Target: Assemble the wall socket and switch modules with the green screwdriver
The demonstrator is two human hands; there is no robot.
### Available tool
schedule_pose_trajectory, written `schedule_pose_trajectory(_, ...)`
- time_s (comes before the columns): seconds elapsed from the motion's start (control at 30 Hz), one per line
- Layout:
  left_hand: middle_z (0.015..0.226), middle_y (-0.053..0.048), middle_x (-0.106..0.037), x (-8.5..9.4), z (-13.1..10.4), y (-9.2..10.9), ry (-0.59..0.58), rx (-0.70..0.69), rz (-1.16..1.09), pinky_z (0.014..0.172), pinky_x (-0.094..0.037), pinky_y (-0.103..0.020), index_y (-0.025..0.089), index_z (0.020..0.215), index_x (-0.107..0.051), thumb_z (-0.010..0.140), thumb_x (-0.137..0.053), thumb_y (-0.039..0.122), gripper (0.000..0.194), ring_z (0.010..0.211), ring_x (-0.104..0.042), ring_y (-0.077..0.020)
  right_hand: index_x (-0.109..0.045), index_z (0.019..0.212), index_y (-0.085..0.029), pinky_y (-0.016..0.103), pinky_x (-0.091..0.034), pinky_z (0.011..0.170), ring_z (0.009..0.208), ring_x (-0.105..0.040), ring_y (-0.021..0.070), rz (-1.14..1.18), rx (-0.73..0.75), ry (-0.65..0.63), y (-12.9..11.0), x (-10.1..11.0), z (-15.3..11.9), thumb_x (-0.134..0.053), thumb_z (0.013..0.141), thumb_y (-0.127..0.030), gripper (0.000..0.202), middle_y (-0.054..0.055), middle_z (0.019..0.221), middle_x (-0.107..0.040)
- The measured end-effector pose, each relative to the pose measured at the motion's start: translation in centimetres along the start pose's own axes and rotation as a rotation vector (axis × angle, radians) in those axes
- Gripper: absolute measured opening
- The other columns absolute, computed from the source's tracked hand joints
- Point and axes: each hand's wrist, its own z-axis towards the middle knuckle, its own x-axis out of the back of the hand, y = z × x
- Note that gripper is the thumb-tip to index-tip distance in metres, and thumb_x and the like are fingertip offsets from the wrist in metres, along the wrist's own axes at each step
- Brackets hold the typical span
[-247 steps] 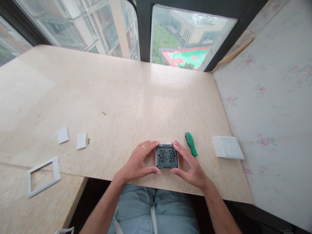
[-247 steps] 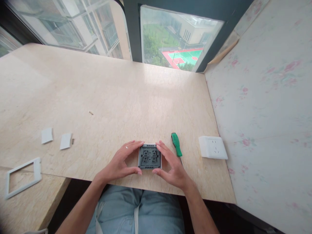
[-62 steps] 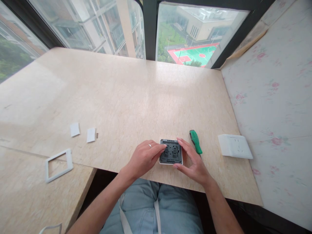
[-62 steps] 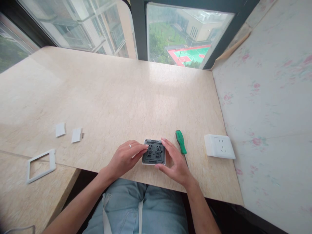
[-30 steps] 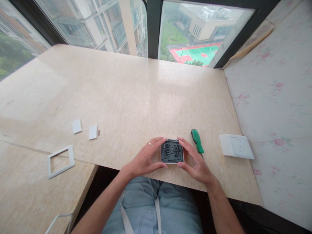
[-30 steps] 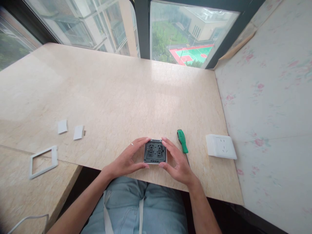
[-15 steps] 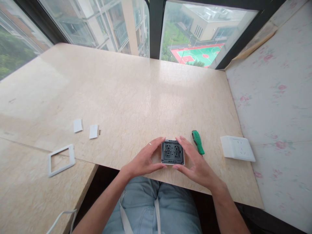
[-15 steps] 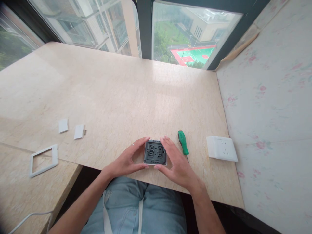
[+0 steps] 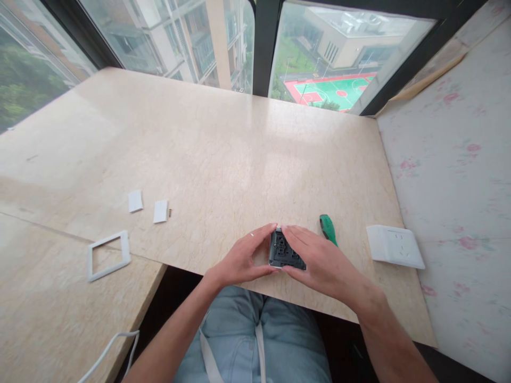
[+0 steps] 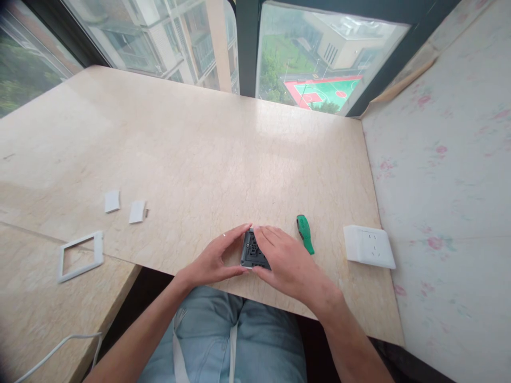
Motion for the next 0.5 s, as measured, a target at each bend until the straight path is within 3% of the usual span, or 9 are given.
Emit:
schedule_pose_trajectory(0.2, 0.157, -0.013, -0.043, -0.1, 0.1, -0.2, 0.01, -0.012, 0.0, 0.119, -0.038, -0.055, 0.031, 0.156, -0.027, 0.082, -0.078, 0.045, 0.091, 0.144, -0.044, -0.0321, -0.051, 0.134, -0.006, 0.05, -0.056, 0.1, 0.123, -0.062, 0.0354, -0.083, 0.031, -0.141, -0.6, 1.6, 1.2, -0.066, 0.081, -0.015, 0.056, 0.024, 0.131, -0.064)
schedule_pose_trajectory(0.5, 0.157, -0.016, -0.043, -0.5, -0.1, -0.6, 0.036, 0.01, -0.03, 0.117, -0.039, -0.057, 0.029, 0.157, -0.026, 0.079, -0.081, 0.044, 0.097, 0.143, -0.045, -0.0341, -0.044, 0.139, 0.005, 0.048, -0.059, 0.094, 0.12, -0.062, 0.0386, -0.298, -0.022, -0.207, -2.4, 0.9, 2.5, -0.06, 0.069, -0.007, 0.072, 0.03, 0.128, -0.062)
